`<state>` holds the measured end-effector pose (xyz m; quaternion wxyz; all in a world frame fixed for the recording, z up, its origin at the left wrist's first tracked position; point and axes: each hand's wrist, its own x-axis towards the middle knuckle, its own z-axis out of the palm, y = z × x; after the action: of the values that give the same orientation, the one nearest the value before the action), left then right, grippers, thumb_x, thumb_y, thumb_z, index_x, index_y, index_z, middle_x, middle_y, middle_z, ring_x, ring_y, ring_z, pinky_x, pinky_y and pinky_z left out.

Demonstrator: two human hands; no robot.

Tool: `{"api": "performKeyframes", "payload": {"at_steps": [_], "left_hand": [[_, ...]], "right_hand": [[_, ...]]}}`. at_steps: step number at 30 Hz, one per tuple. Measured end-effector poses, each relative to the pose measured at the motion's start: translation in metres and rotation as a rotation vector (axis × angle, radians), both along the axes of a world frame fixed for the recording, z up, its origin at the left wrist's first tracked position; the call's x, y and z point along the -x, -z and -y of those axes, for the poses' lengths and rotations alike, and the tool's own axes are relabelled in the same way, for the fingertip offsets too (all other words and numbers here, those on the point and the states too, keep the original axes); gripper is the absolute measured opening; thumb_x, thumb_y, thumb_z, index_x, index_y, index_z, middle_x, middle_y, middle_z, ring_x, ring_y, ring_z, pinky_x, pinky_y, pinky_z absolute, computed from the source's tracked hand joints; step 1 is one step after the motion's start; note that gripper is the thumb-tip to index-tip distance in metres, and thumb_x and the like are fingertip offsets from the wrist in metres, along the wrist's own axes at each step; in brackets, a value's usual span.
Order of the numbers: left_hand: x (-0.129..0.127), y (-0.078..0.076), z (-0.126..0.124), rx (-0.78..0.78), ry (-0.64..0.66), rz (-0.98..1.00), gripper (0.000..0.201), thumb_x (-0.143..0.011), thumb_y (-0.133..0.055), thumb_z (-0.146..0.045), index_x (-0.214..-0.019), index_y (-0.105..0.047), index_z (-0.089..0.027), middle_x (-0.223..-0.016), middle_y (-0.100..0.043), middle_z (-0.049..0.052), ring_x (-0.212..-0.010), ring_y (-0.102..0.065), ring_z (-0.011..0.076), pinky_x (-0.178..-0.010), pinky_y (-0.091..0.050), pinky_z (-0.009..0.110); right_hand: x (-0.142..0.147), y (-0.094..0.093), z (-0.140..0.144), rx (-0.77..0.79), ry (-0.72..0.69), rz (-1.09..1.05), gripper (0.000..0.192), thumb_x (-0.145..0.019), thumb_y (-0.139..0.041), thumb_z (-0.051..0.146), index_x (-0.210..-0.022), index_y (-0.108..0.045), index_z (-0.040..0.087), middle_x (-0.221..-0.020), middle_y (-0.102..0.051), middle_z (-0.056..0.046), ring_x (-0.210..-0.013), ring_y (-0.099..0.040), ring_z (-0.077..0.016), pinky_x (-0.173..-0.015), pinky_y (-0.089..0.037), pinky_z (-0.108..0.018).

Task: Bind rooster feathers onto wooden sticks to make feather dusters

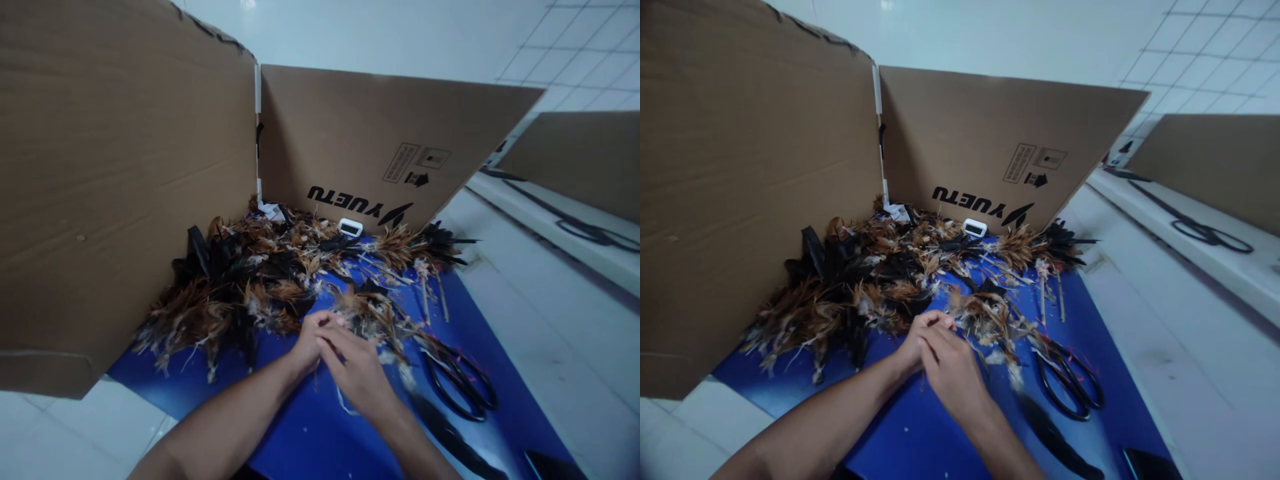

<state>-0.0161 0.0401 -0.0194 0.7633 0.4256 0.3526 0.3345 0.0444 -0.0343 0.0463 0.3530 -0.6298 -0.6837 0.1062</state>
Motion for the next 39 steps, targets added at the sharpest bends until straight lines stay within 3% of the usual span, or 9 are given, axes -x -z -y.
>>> {"api": "performKeyframes", "payload": {"at_steps": [5, 9, 14, 20, 24, 29, 33, 39], "left_hand": [[-0.002, -0.002, -0.01, -0.081, -0.009, 0.173, 0.029, -0.071, -0.065, -0.042, -0.072, -0.06, -0.013, -0.054, -0.054, -0.002, -0.041, -0.044, 0.0057, -0.04, -0.035, 0.019], [-0.001, -0.003, -0.012, -0.084, -0.05, 0.174, 0.028, -0.072, -0.065, -0.04, -0.074, -0.059, -0.013, -0.062, -0.057, -0.001, -0.041, -0.045, 0.0042, -0.039, -0.034, 0.017], [-0.001, -0.001, -0.011, -0.114, -0.036, 0.157, 0.027, -0.074, -0.064, -0.039, -0.073, -0.059, -0.012, -0.063, -0.057, -0.001, -0.04, -0.045, 0.0035, -0.039, -0.034, 0.017], [0.0, -0.003, -0.011, -0.12, -0.041, 0.137, 0.026, -0.075, -0.064, -0.038, -0.073, -0.059, -0.012, -0.058, -0.053, -0.002, -0.04, -0.044, 0.0037, -0.039, -0.034, 0.016], [0.0, -0.006, -0.01, -0.119, -0.045, 0.127, 0.026, -0.074, -0.065, -0.037, -0.073, -0.059, -0.012, -0.061, -0.054, -0.002, -0.04, -0.044, 0.0036, -0.039, -0.035, 0.017], [-0.001, -0.006, -0.011, -0.105, -0.064, 0.128, 0.025, -0.073, -0.066, -0.036, -0.074, -0.059, -0.012, -0.063, -0.054, -0.001, -0.042, -0.044, 0.0038, -0.038, -0.034, 0.017], [-0.002, -0.005, -0.012, -0.102, -0.085, 0.138, 0.026, -0.072, -0.067, -0.036, -0.076, -0.06, -0.011, -0.063, -0.054, -0.001, -0.043, -0.044, 0.004, -0.036, -0.033, 0.017], [-0.002, -0.004, -0.013, -0.11, -0.104, 0.131, 0.026, -0.07, -0.068, -0.036, -0.075, -0.06, -0.011, -0.061, -0.053, -0.002, -0.042, -0.043, 0.0038, -0.035, -0.032, 0.016]], "right_hand": [[-0.076, 0.024, 0.038, 0.109, 0.354, -0.008, 0.019, -0.083, -0.049, 0.03, -0.091, -0.065, 0.023, -0.086, -0.069, -0.005, -0.071, -0.062, -0.0198, -0.066, -0.047, -0.031], [-0.109, 0.038, 0.053, 0.192, 0.375, 0.047, 0.015, -0.078, -0.051, 0.026, -0.081, -0.065, 0.023, -0.077, -0.067, -0.004, -0.064, -0.059, -0.0192, -0.065, -0.046, -0.032], [-0.103, 0.042, 0.051, 0.255, 0.258, 0.047, 0.017, -0.081, -0.047, 0.025, -0.081, -0.063, 0.022, -0.08, -0.064, -0.004, -0.066, -0.057, -0.0172, -0.065, -0.045, -0.03], [-0.098, 0.048, 0.042, 0.283, 0.22, 0.158, 0.011, -0.08, -0.048, 0.022, -0.08, -0.059, 0.02, -0.083, -0.061, -0.005, -0.076, -0.056, -0.0184, -0.072, -0.043, -0.031], [-0.095, 0.05, 0.041, 0.292, 0.227, 0.215, 0.014, -0.079, -0.042, 0.015, -0.071, -0.053, 0.02, -0.077, -0.059, -0.005, -0.072, -0.054, -0.0174, -0.066, -0.04, -0.028], [-0.089, 0.04, 0.051, 0.351, 0.206, 0.128, 0.014, -0.074, -0.045, 0.014, -0.064, -0.052, 0.021, -0.064, -0.054, 0.001, -0.06, -0.05, -0.0139, -0.057, -0.036, -0.025], [-0.088, 0.033, 0.05, 0.32, 0.131, 0.069, 0.014, -0.079, -0.046, 0.017, -0.077, -0.059, 0.021, -0.072, -0.059, 0.0, -0.063, -0.054, -0.0138, -0.06, -0.04, -0.025], [-0.089, 0.027, 0.005, 0.116, 0.266, 0.286, 0.025, -0.086, -0.04, 0.016, -0.1, -0.061, 0.02, -0.096, -0.061, -0.007, -0.085, -0.059, -0.0187, -0.075, -0.044, -0.029]]}}
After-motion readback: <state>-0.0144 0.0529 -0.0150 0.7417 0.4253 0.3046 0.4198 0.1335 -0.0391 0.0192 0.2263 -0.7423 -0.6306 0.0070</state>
